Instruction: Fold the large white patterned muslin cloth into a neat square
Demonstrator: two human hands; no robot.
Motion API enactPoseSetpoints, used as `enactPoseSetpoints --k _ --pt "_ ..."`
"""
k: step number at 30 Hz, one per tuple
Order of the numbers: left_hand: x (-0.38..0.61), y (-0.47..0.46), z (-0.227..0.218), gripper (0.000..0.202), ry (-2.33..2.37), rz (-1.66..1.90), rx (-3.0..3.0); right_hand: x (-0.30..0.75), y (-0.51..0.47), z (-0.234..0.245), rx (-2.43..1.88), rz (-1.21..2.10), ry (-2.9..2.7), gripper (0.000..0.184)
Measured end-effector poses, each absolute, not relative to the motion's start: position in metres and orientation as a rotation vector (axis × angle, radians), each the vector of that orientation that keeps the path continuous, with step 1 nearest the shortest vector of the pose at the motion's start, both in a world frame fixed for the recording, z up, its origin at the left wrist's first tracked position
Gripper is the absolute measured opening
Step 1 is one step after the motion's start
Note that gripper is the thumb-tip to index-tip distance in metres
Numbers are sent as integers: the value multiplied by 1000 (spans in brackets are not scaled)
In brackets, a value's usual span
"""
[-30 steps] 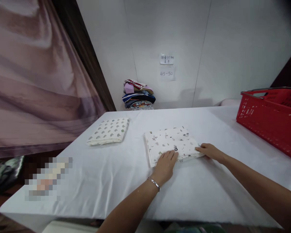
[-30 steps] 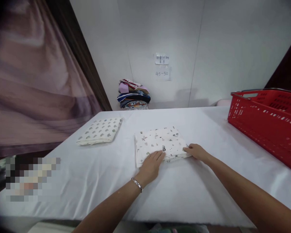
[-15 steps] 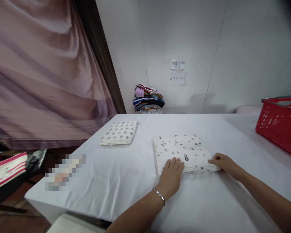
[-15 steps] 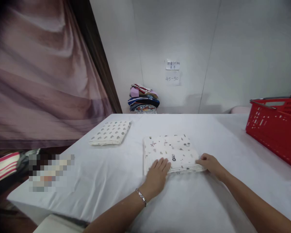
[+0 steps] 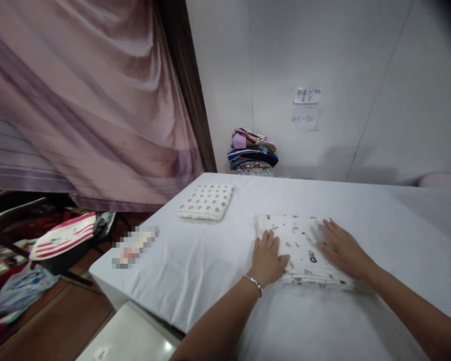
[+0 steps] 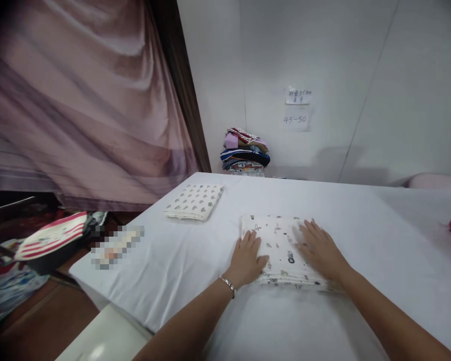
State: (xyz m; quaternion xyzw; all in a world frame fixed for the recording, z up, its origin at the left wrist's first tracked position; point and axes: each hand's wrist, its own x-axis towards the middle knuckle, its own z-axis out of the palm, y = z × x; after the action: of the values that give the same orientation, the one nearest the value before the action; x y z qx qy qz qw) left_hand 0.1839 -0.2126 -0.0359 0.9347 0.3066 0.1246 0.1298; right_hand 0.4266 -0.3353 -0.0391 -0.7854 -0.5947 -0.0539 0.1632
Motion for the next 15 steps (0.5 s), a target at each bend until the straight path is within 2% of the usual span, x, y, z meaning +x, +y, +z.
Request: enactPoseSetpoints --k 6,12,15 --pt "179 -217 -38 59 874 381 2586 449 -328 -84 -2388 -91 -1661 66" --pt "178 -206 -37 51 815 538 2400 453 -333 -63 -2250 219 -1406 64" --pt "183 -186 -36 52 977 684 2255 471 -335 -58 -2278 158 -1099 63"
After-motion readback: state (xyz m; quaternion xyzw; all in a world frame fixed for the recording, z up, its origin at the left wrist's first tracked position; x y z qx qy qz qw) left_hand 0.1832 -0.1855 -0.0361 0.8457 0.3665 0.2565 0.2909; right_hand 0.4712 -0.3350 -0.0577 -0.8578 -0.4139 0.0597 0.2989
